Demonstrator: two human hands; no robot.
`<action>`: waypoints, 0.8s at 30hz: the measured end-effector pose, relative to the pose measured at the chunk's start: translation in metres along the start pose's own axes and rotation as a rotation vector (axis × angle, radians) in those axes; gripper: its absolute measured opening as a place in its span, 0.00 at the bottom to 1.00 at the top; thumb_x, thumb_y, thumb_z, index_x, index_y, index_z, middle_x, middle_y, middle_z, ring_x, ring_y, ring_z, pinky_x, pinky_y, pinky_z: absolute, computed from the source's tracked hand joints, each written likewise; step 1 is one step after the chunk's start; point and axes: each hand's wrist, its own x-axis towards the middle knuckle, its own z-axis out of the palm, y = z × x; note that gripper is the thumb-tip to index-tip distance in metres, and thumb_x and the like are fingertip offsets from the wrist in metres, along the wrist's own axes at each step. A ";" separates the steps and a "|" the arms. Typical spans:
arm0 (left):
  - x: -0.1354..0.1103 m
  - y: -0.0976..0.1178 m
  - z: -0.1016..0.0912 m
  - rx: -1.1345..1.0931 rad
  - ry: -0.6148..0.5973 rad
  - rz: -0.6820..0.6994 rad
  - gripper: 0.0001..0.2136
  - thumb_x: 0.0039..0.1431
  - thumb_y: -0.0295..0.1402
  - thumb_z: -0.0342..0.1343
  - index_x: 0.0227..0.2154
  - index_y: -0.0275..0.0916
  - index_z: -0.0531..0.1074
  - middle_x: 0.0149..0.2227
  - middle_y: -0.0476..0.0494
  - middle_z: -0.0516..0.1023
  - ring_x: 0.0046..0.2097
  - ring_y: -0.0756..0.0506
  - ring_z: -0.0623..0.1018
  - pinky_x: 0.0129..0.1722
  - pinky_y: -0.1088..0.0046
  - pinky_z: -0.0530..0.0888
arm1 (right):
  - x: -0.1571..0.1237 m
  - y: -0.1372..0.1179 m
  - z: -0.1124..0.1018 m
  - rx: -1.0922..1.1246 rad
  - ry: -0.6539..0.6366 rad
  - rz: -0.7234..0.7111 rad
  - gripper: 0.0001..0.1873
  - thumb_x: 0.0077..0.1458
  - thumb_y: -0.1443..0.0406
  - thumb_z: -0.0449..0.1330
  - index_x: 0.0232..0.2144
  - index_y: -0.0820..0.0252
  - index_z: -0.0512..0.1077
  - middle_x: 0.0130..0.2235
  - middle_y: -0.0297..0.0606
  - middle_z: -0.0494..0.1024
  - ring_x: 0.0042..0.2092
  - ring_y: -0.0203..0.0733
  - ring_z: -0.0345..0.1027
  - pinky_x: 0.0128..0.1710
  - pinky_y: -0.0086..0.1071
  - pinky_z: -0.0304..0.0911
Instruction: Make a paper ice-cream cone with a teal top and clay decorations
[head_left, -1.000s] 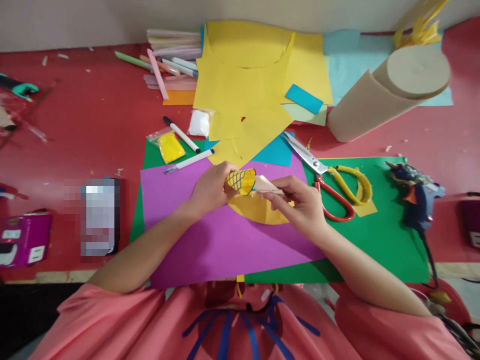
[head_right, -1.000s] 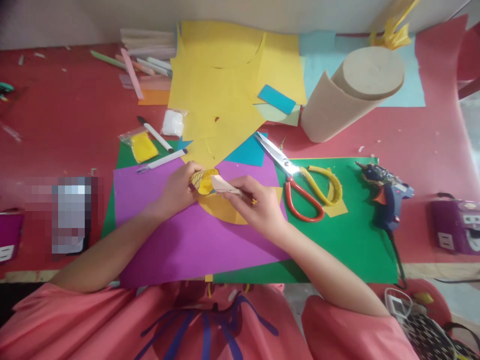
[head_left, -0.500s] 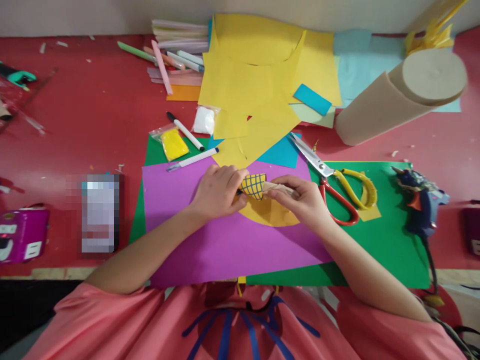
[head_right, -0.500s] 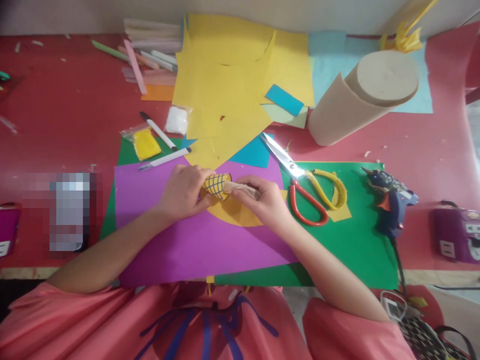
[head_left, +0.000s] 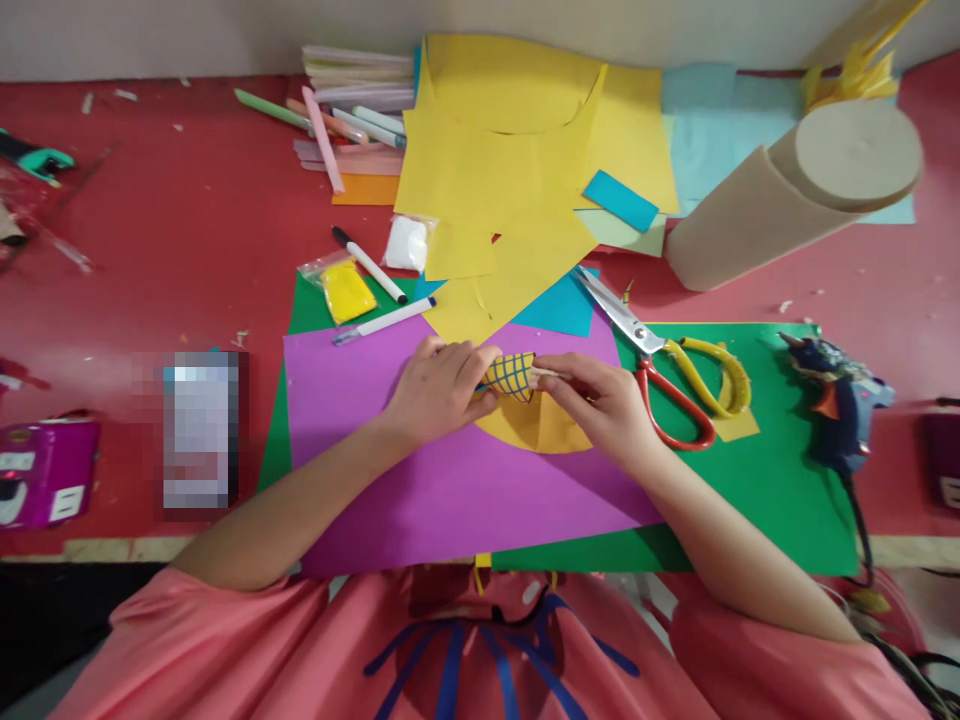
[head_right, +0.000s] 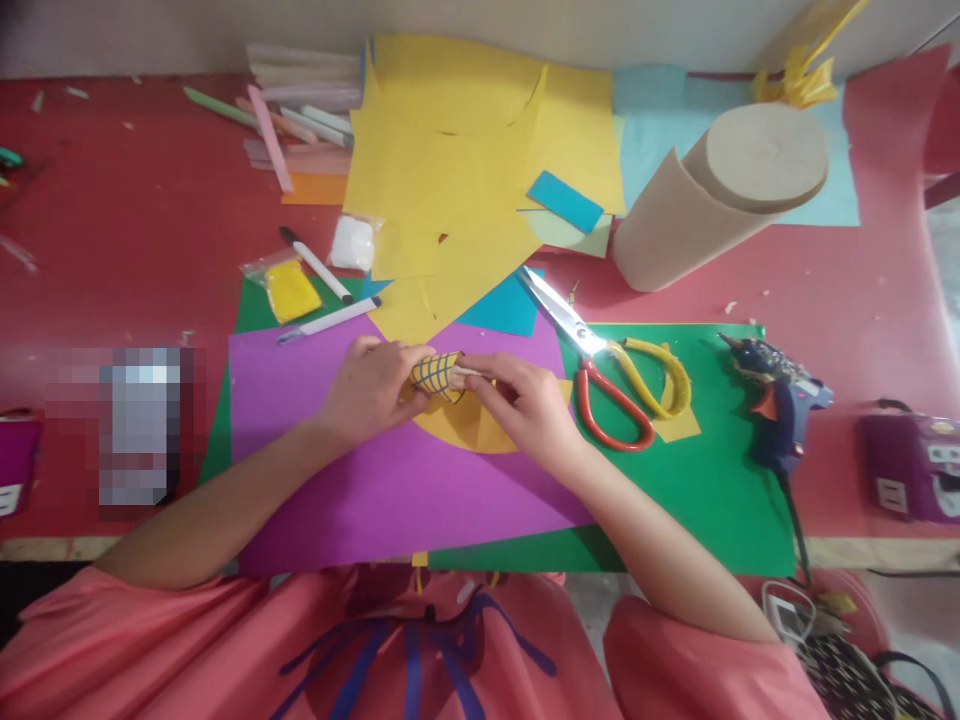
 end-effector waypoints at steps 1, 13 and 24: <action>0.000 0.000 0.000 -0.008 -0.019 -0.007 0.16 0.63 0.39 0.48 0.47 0.35 0.69 0.34 0.41 0.79 0.37 0.41 0.79 0.39 0.63 0.64 | 0.000 0.000 0.001 0.033 0.034 0.051 0.07 0.59 0.62 0.61 0.39 0.59 0.73 0.33 0.37 0.79 0.29 0.34 0.70 0.27 0.28 0.63; -0.003 0.004 -0.002 0.013 -0.085 0.031 0.15 0.58 0.27 0.53 0.49 0.36 0.69 0.36 0.42 0.79 0.38 0.43 0.79 0.37 0.67 0.67 | -0.009 -0.008 0.013 0.092 0.110 0.132 0.12 0.53 0.61 0.66 0.23 0.60 0.70 0.16 0.27 0.68 0.17 0.28 0.56 0.17 0.24 0.50; 0.004 -0.004 -0.005 -0.130 -0.186 -0.320 0.11 0.52 0.27 0.56 0.39 0.41 0.69 0.32 0.46 0.77 0.34 0.41 0.76 0.34 0.67 0.67 | -0.011 -0.012 0.007 0.111 -0.025 0.010 0.17 0.62 0.60 0.58 0.49 0.64 0.74 0.26 0.33 0.76 0.23 0.31 0.67 0.25 0.26 0.64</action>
